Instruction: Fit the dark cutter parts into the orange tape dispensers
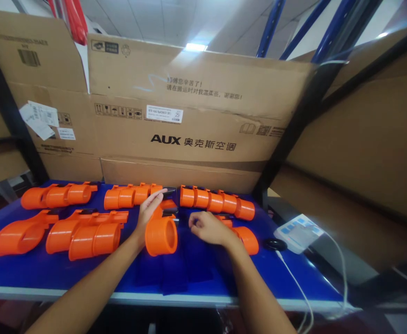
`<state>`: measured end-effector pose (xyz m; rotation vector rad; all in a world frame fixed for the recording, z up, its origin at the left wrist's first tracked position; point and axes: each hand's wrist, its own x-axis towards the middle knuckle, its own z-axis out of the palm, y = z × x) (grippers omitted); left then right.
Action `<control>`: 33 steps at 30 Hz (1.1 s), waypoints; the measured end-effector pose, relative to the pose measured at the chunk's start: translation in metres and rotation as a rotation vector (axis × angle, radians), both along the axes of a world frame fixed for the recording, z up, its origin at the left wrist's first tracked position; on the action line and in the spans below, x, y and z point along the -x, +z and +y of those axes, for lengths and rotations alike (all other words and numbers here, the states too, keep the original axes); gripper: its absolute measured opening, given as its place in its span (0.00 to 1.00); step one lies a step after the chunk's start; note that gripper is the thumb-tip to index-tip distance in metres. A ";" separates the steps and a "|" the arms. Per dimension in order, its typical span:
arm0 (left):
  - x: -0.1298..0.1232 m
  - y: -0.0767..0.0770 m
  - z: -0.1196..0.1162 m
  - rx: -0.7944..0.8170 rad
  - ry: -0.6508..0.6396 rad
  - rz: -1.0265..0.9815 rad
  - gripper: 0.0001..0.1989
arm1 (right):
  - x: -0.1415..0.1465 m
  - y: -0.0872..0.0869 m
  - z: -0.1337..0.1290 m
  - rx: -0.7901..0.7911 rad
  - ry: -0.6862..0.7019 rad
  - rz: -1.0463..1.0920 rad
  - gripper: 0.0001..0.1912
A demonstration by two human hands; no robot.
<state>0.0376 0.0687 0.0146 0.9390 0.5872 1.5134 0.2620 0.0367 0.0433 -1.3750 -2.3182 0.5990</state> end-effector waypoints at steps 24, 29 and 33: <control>-0.011 0.005 -0.016 -0.088 -0.029 0.247 0.25 | 0.033 -0.012 -0.004 -0.517 -0.134 0.275 0.18; -0.013 0.006 -0.022 -0.119 -0.168 0.340 0.24 | 0.032 -0.016 -0.004 -0.610 -0.135 0.231 0.15; -0.013 0.009 -0.023 -0.123 -0.166 0.353 0.23 | 0.033 -0.017 -0.003 -0.629 -0.115 0.230 0.14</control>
